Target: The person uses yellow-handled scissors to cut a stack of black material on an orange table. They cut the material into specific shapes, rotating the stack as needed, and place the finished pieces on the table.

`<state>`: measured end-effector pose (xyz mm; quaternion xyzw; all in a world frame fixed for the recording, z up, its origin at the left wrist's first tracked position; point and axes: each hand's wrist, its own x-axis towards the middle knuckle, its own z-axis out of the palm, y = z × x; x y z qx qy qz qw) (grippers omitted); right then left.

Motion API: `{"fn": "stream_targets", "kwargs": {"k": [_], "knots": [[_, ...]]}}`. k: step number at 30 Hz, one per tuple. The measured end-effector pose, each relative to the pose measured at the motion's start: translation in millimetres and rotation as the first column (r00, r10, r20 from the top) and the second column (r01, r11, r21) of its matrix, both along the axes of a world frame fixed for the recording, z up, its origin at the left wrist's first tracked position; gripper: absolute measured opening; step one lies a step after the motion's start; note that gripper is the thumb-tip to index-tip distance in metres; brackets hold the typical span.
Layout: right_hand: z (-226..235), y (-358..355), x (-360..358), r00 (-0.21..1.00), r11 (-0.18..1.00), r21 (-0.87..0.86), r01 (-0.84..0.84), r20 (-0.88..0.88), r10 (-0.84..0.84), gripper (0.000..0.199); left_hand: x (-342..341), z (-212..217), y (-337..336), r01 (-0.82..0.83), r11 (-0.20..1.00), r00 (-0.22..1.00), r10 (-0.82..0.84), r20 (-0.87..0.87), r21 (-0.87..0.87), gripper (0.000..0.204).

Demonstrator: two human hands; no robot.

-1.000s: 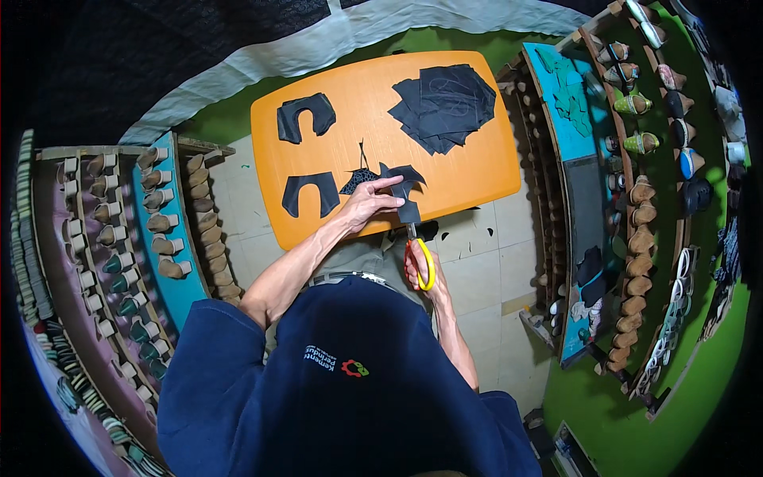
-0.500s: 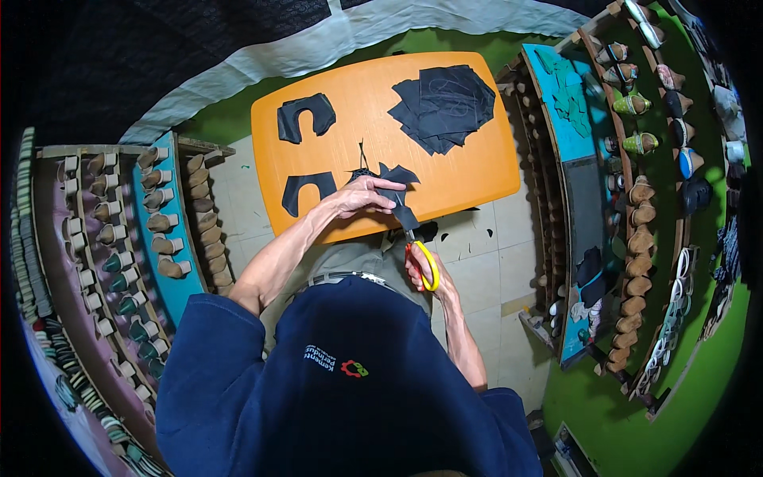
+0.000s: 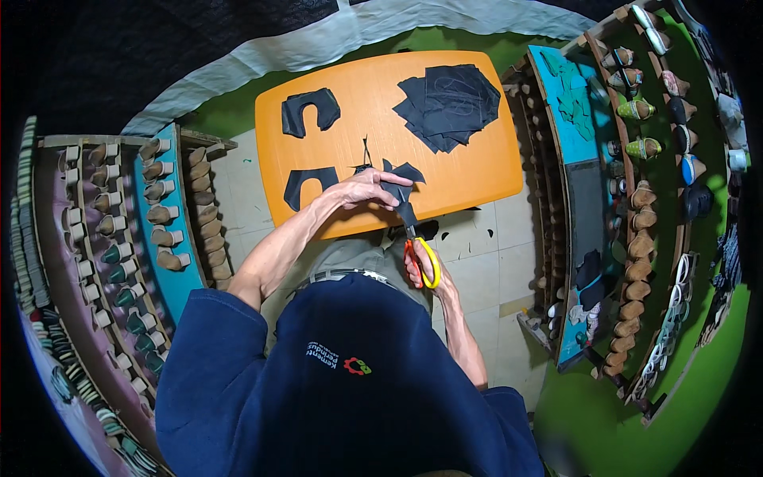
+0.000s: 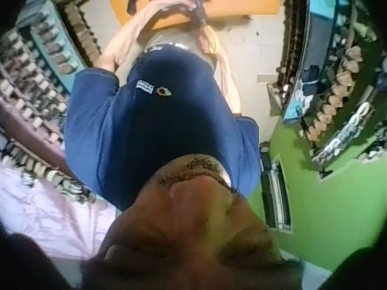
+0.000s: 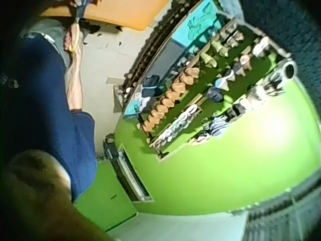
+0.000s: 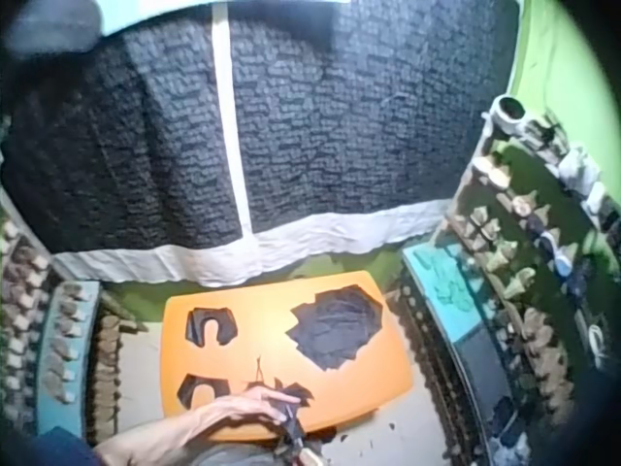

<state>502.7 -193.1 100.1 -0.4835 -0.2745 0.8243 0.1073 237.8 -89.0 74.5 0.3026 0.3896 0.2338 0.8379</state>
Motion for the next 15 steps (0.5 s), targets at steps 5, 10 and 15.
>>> {"fn": "stream_targets", "kwargs": {"k": [5,10,15], "knots": [[-3,-4,-1,0.996,0.999,0.014,0.052,-0.074,-0.051,0.062,4,7,0,-0.021,1.0,1.0,0.021,-0.01,-0.002,0.06],[-11,-5,0,0.995,0.999,0.025,0.032,-0.091,-0.03,0.061,3,0,2,-0.021,1.0,0.999,0.022,0.037,-0.02,0.06],[-12,-2,1,0.998,0.999,0.02,0.026,-0.058,-0.025,0.06,6,-7,0,0.001,0.998,1.0,0.001,-0.024,0.064,0.063]]}}
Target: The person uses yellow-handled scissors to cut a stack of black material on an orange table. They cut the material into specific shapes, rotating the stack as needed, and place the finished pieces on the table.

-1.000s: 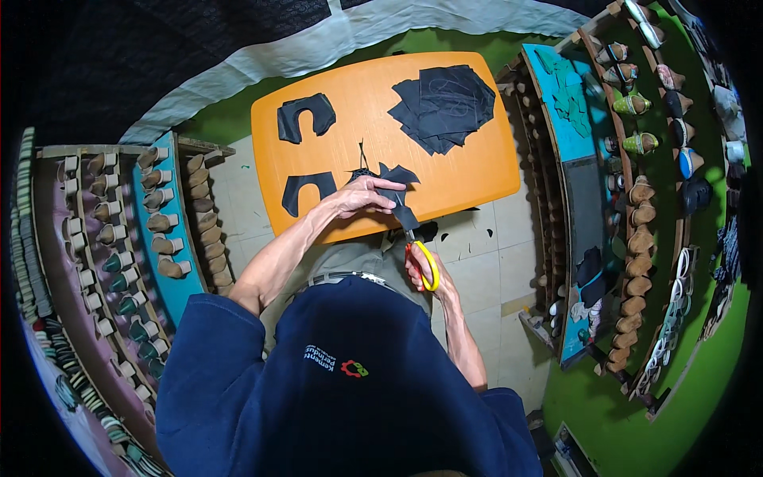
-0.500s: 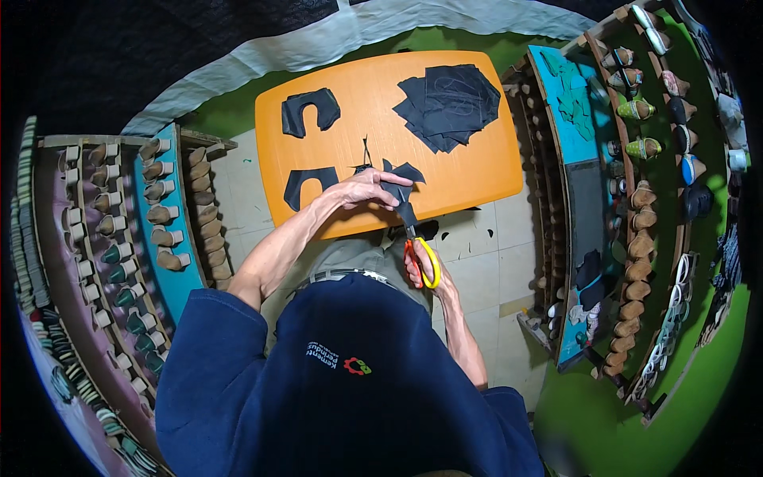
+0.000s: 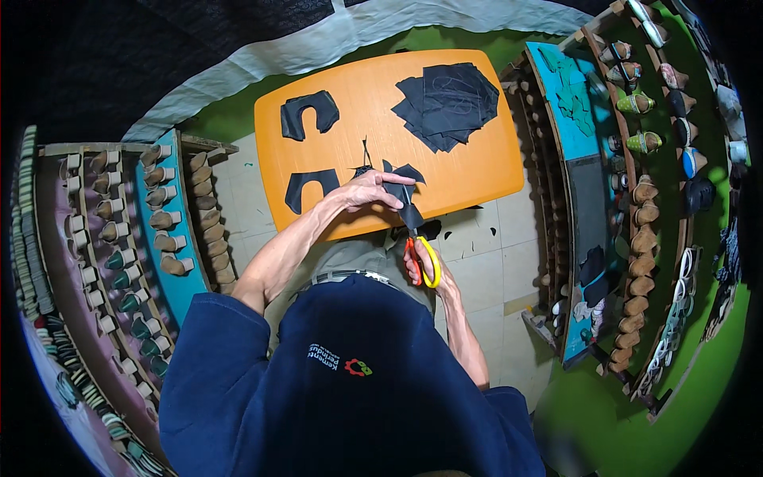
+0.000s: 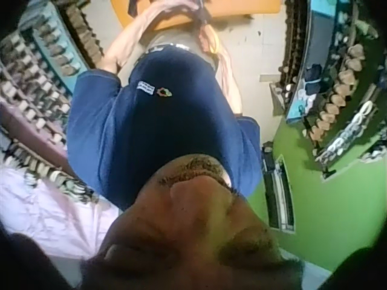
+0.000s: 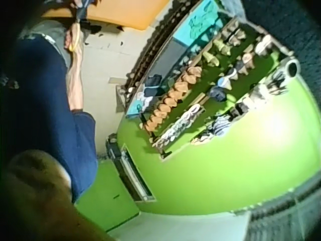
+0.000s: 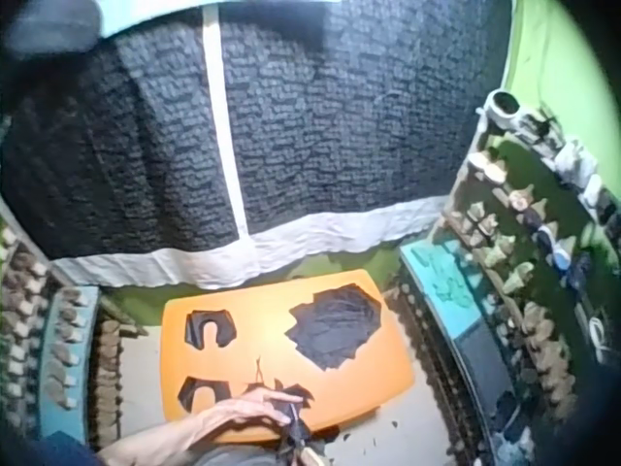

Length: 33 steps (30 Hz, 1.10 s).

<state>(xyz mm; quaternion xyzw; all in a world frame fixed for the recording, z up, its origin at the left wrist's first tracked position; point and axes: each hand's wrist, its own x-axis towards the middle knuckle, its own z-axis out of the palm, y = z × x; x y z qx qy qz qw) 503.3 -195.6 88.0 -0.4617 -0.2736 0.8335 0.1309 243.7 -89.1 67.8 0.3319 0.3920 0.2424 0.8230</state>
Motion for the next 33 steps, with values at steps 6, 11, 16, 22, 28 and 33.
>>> {"fn": "stream_targets", "kwargs": {"k": [6,11,16,22,28,33], "knots": [[6,2,-2,0.999,1.0,0.007,-0.028,0.036,0.028,0.062,0,7,2,0.05,0.999,0.999,-0.05,-0.006,-0.006,0.067],[2,1,-4,0.997,1.0,-0.016,-0.005,0.075,0.006,0.061,0,6,3,0.044,0.999,0.999,-0.044,0.011,-0.032,0.067],[7,2,-7,0.992,1.0,-0.014,0.026,0.12,-0.024,0.058,2,9,1,0.023,0.999,1.0,-0.022,0.018,-0.031,0.066],[9,2,-7,0.99,0.999,-0.022,0.046,0.133,-0.043,0.055,4,4,1,-0.052,0.996,0.998,0.053,0.024,-0.069,0.063],[11,-1,-7,0.985,0.998,-0.001,0.067,0.162,-0.066,0.054,4,9,1,-0.052,0.998,0.998,0.053,0.024,-0.035,0.061],[15,0,-6,0.98,0.998,0.004,0.063,0.186,-0.063,0.054,7,18,-2,-0.083,0.996,0.997,0.083,0.004,-0.027,0.063]]}}
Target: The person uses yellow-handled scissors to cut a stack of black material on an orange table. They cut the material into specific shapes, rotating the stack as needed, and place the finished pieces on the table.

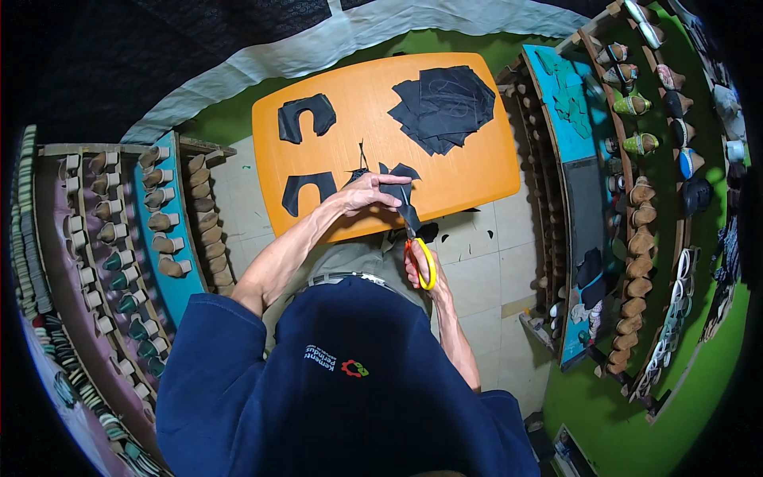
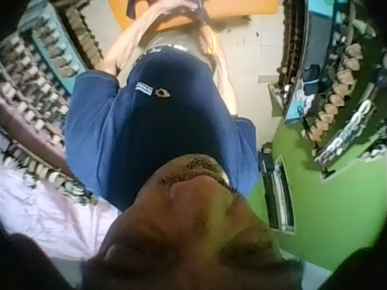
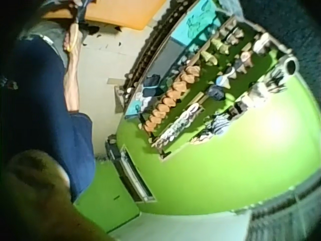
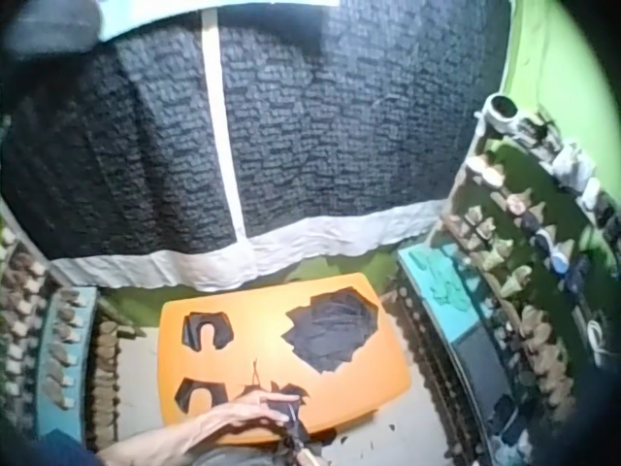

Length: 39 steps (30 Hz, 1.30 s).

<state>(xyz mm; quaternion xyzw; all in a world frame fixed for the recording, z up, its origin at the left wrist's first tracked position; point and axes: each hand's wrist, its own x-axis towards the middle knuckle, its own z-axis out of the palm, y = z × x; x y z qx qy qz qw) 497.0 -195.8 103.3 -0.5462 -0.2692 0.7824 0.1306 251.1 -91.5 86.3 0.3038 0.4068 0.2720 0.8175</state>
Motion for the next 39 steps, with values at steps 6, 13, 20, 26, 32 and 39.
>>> {"fn": "stream_targets", "kwargs": {"k": [6,13,20,26,32,39], "knots": [[3,-3,-3,0.999,0.998,0.037,0.052,0.002,-0.052,0.054,7,1,-6,-0.096,0.995,0.995,0.096,0.012,-0.008,0.064],[2,-4,-4,0.996,0.996,0.013,0.091,0.023,-0.092,0.052,11,0,-14,-0.151,0.988,0.988,0.151,0.01,-0.031,0.068],[3,-6,-2,0.997,0.997,0.019,0.076,-0.013,-0.076,0.052,8,-4,-15,-0.18,0.984,0.984,0.18,0.007,-0.012,0.057],[-15,-10,2,0.981,0.998,0.015,0.054,-0.189,-0.05,0.057,5,-5,-12,-0.115,0.993,0.993,0.115,-0.022,0.019,0.063],[-14,-3,-2,0.985,0.998,-0.006,0.055,-0.166,-0.055,0.056,5,-6,-11,-0.09,0.995,0.995,0.091,-0.036,0.032,0.068],[-10,-2,-3,0.992,0.997,-0.043,0.062,-0.109,-0.067,0.053,1,-6,-15,-0.116,0.993,0.993,0.116,-0.026,0.018,0.069]]}}
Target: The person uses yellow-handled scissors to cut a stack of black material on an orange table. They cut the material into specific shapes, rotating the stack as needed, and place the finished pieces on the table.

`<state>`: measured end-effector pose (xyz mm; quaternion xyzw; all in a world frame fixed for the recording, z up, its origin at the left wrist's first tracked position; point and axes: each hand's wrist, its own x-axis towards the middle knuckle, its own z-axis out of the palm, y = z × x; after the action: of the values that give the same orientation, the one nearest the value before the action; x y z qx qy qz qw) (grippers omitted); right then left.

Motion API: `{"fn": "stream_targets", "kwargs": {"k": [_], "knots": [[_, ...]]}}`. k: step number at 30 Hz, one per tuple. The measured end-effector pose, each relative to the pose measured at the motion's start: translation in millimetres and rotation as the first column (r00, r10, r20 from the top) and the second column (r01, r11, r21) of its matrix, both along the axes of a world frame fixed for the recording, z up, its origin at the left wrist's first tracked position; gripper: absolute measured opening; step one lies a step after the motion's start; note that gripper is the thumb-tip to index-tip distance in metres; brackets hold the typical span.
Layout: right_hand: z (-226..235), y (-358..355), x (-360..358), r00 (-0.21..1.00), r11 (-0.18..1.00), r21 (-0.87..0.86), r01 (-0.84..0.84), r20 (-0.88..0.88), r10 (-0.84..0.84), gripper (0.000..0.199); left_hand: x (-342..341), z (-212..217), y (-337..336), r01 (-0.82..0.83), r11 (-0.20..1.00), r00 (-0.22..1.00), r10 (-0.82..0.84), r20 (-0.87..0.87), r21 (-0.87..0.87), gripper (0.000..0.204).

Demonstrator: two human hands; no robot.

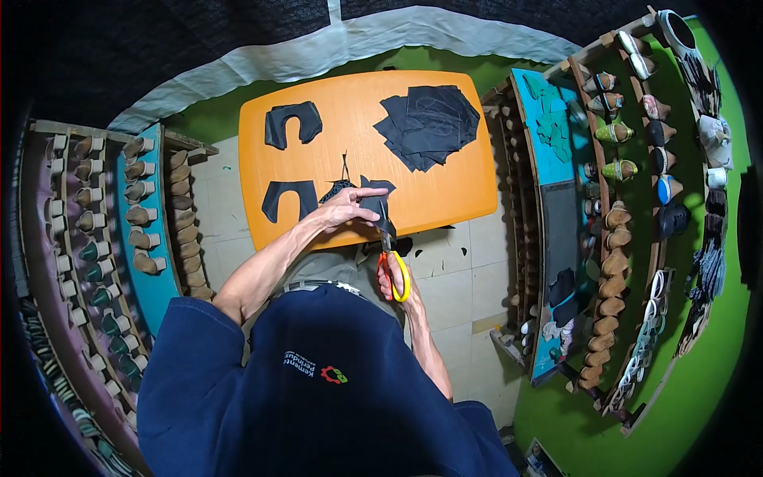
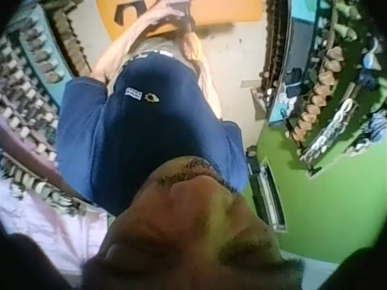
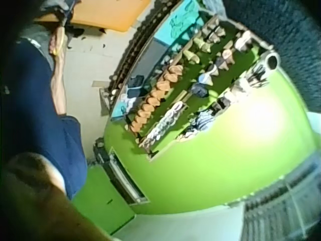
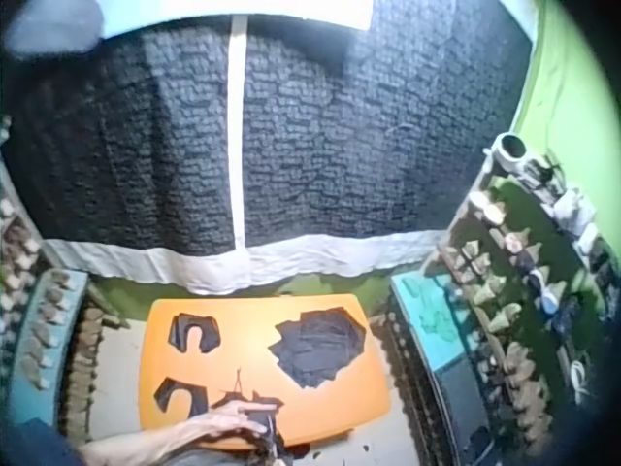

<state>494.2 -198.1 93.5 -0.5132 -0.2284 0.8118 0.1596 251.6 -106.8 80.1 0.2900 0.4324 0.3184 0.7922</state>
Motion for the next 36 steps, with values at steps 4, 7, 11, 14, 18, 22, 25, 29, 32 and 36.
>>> {"fn": "stream_targets", "kwargs": {"k": [4,7,11,14,18,22,25,29,32,36], "knots": [[4,0,-4,1.0,0.999,0.035,0.011,0.025,-0.012,0.053,3,-2,-2,-0.07,0.997,0.997,0.071,0.034,-0.034,0.066],[7,0,-6,0.999,0.999,0.041,0.022,0.047,-0.024,0.054,6,-4,-2,-0.156,0.987,0.984,0.158,0.08,-0.031,0.063],[1,-3,-9,0.994,0.998,0.016,0.056,0.092,-0.057,0.053,7,0,-1,-0.155,0.987,0.985,0.158,0.074,-0.04,0.061],[0,-2,-12,0.993,0.998,0.004,0.064,0.103,-0.064,0.052,8,2,-3,-0.187,0.982,0.98,0.189,0.056,-0.036,0.062],[4,-1,-15,0.99,0.997,0.031,0.074,0.12,-0.077,0.053,10,4,-5,-0.206,0.978,0.978,0.207,0.039,-0.044,0.065],[2,-5,-17,0.987,0.995,0.042,0.091,0.128,-0.096,0.052,13,3,-8,-0.251,0.967,0.966,0.254,0.048,-0.048,0.064],[6,-4,-20,0.984,0.995,0.052,0.089,0.15,-0.096,0.052,15,2,-10,-0.273,0.962,0.962,0.273,0.023,-0.034,0.063],[7,-2,-21,0.981,0.995,0.089,0.048,0.181,-0.064,0.052,13,-3,-10,-0.313,0.95,0.95,0.313,0.015,0.005,0.06],[9,1,-23,0.981,0.998,0.062,0.02,0.192,-0.032,0.052,12,-2,-12,-0.297,0.954,0.952,0.299,0.059,-0.037,0.063],[1,7,-26,0.981,1.0,0.021,0.006,0.193,-0.01,0.053,13,5,-16,-0.266,0.962,0.962,0.269,0.053,-0.059,0.067]]}}
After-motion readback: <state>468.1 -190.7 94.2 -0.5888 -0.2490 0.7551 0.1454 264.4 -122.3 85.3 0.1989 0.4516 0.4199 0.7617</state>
